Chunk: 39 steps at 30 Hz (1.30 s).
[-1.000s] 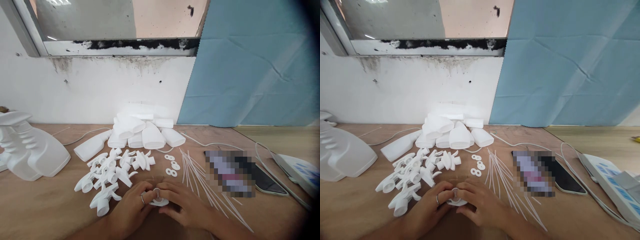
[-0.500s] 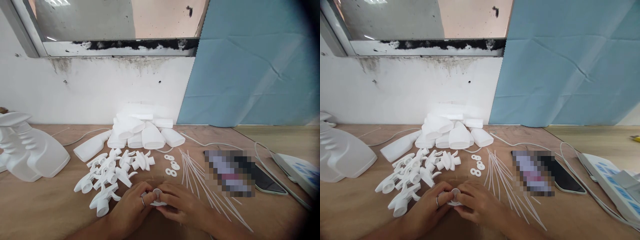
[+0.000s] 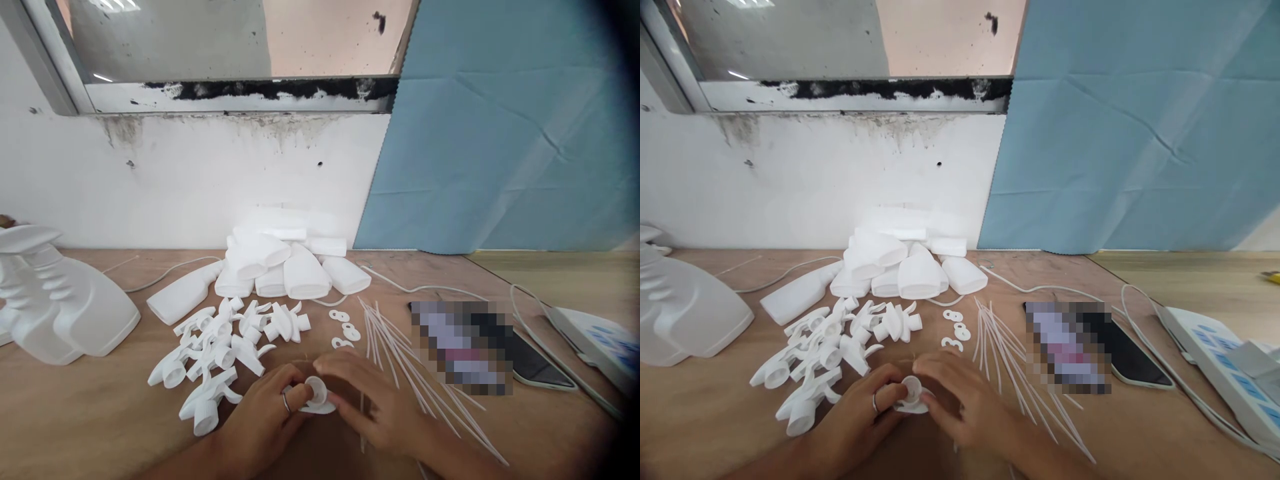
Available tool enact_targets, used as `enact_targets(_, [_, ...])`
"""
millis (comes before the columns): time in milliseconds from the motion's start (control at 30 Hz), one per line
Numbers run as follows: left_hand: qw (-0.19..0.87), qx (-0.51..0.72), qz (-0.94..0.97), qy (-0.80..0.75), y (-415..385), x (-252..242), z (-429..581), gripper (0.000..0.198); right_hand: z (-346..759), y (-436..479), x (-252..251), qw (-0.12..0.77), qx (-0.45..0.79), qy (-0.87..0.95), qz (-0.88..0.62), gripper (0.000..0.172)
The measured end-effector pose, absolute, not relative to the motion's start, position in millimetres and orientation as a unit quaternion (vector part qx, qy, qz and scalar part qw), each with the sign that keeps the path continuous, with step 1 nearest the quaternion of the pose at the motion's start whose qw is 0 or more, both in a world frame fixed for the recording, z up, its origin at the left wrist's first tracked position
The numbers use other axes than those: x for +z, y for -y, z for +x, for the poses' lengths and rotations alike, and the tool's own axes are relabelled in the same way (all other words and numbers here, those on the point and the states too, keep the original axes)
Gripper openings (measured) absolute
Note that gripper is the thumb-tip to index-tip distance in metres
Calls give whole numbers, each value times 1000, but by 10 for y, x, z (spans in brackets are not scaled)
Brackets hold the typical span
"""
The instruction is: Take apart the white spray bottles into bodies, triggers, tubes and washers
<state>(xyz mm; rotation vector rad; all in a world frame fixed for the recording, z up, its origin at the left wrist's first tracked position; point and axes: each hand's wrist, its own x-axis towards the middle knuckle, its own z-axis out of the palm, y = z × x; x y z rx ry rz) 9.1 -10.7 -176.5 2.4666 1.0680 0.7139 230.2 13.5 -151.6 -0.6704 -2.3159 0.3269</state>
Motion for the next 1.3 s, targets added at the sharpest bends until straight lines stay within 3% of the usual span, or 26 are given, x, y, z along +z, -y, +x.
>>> enact_targets(133, [186,247,869,-386,121,-1742,91,20,2465,-367,-1519,378,41,847,-371,22])
enact_targets(300, [197,243,865,-393,133,-1698,102,22,2830,-719,-1556,281,-108,785,-542,19])
enact_targets(500, [209,244,861,-394,115,-1658,109,23,3027,-824,-1651,115,-57,749,-649,29])
enact_targets(767, [215,251,860,-389,122,-1669,114,22,3068,-858,-1624,137,-49,755,-639,21])
enact_targets(967, [218,250,857,-394,119,-1651,110,20,3104,-881,-1702,207,-1,762,-614,25])
enact_targets(1067, [215,252,858,-392,117,-1648,111,22,3088,-874,-1649,316,70,730,-603,22])
enact_targets(1200, [209,266,857,-388,122,-1681,106,26,3017,-843,-1494,556,385,540,-501,12])
enact_targets(1300, [212,282,852,-388,127,-1725,98,34,2898,-778,-1406,623,591,362,-362,26])
